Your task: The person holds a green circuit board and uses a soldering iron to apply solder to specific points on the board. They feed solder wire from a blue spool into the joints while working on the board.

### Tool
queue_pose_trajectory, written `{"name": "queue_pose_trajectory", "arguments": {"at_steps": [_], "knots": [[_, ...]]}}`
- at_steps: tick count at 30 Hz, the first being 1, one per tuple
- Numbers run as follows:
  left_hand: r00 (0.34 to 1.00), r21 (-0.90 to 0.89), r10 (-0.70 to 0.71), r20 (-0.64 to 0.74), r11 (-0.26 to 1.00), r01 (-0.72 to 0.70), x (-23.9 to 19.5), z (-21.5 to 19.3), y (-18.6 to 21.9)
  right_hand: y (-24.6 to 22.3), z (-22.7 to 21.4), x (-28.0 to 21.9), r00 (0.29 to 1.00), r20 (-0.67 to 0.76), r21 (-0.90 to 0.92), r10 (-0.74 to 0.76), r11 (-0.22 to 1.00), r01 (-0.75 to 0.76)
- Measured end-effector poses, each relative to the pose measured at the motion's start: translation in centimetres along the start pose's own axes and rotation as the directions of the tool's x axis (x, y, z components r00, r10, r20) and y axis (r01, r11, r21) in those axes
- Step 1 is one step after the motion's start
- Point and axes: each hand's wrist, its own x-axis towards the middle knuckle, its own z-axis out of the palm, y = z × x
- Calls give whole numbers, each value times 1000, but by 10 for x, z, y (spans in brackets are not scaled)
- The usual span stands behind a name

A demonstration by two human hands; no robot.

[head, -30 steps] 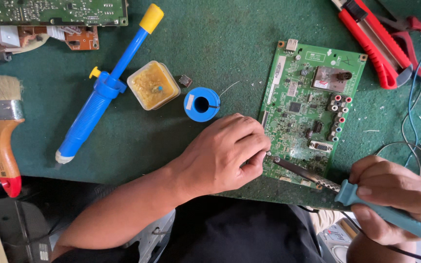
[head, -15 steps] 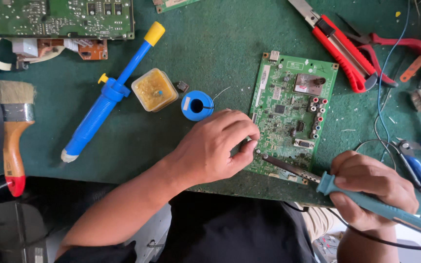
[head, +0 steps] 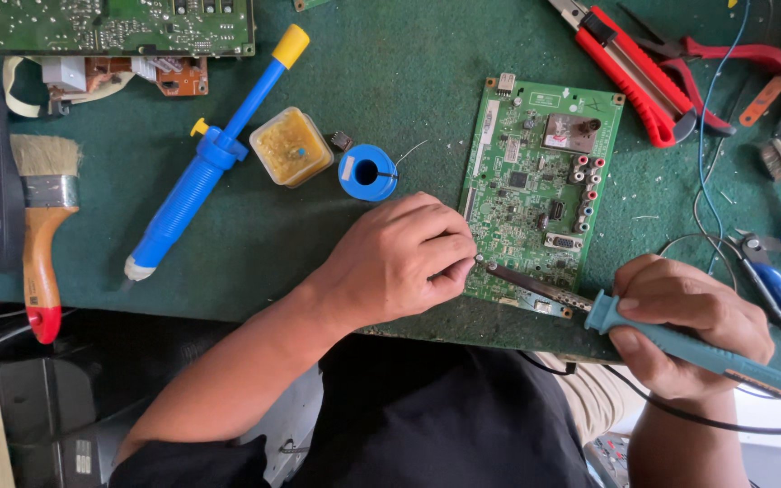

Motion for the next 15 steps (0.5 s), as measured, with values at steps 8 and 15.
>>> {"name": "queue_pose_trajectory", "arguments": {"at_steps": [8, 15], "knots": [[1000, 32, -10, -6, 999, 10, -2, 6, 0, 2, 0, -2, 1000, -16, -2, 1, 1000, -1], [1000, 41, -5, -14, 999, 6, -3, 6, 0, 1, 0, -1, 1000, -15, -35, 6, 999, -6]]}}
